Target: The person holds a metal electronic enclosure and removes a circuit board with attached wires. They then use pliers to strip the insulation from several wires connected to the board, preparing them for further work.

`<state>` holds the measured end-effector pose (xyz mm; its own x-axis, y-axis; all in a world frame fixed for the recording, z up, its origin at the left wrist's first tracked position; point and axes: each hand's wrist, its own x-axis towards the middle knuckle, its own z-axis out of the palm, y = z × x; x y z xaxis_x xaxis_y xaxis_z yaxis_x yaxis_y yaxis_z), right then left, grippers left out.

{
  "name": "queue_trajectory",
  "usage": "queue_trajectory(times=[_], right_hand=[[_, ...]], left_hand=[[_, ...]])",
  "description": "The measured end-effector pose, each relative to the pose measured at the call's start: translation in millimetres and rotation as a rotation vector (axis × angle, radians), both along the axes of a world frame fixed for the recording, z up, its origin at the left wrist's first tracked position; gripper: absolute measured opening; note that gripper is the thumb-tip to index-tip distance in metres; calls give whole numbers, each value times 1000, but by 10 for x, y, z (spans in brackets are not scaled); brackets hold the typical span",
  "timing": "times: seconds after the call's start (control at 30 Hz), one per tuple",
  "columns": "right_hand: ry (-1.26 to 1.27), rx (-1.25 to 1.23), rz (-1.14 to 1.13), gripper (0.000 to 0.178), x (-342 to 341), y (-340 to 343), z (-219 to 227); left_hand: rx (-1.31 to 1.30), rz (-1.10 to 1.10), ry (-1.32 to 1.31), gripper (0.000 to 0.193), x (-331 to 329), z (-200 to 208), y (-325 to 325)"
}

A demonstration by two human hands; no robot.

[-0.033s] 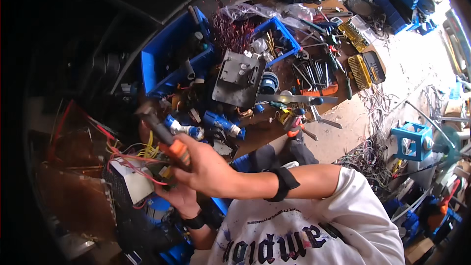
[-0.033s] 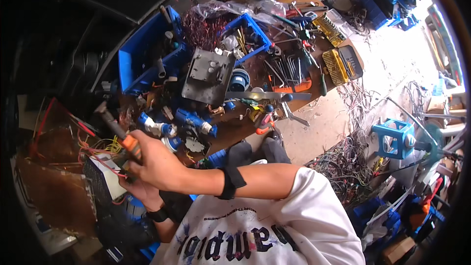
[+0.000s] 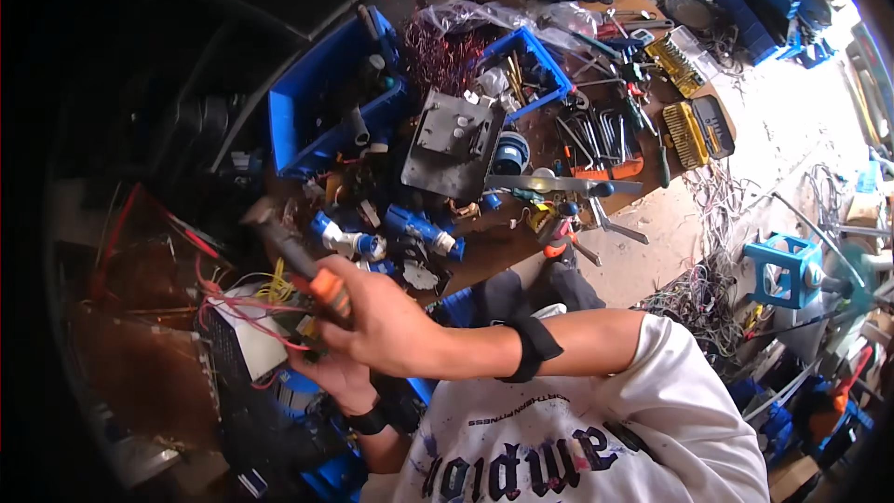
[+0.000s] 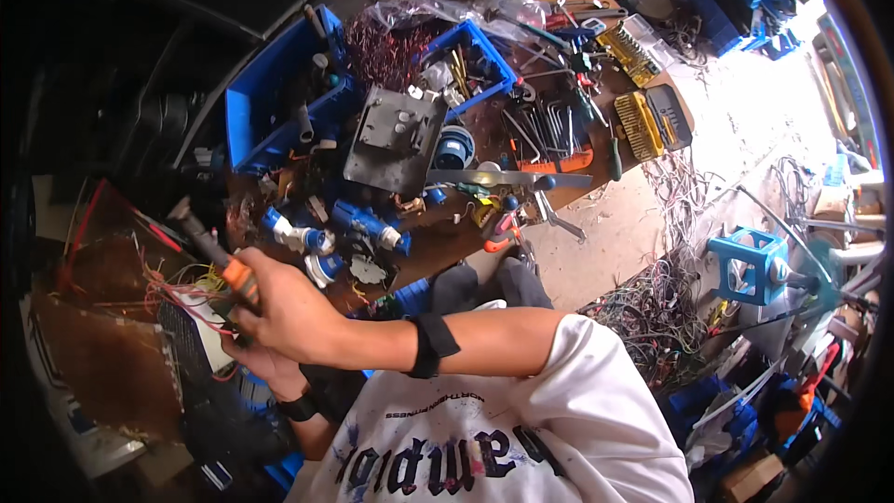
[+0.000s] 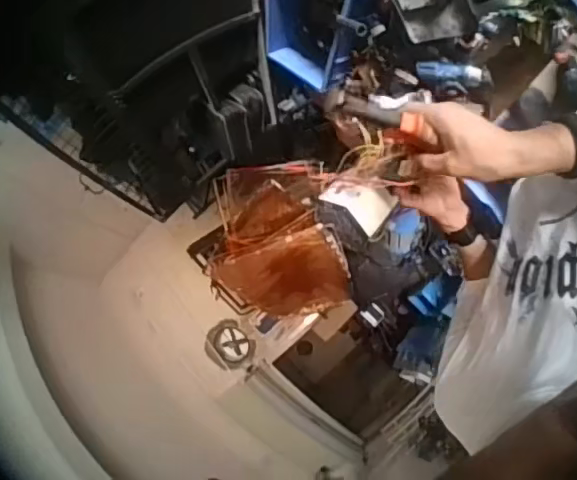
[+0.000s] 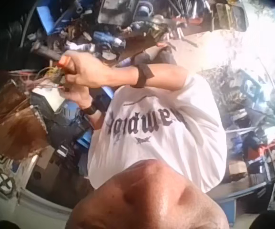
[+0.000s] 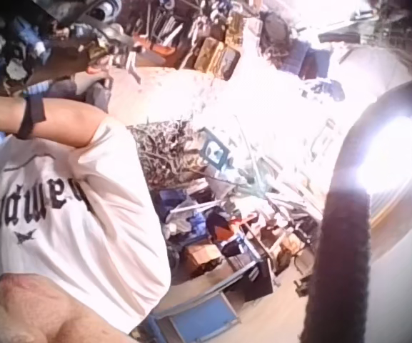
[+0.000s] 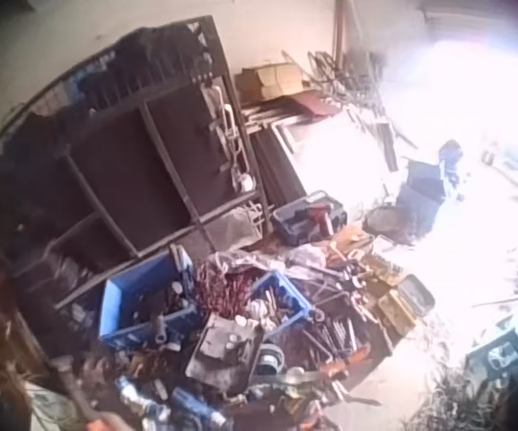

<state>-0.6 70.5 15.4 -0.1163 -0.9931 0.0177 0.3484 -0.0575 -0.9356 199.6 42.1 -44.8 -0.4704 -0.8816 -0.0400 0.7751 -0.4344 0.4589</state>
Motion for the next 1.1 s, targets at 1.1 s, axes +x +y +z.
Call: queue_trajectory(times=[1.1], right_hand=[[-14, -30, -38, 34, 311, 19, -86]], left_hand=[[-23, 319, -260, 68, 28, 150, 249]])
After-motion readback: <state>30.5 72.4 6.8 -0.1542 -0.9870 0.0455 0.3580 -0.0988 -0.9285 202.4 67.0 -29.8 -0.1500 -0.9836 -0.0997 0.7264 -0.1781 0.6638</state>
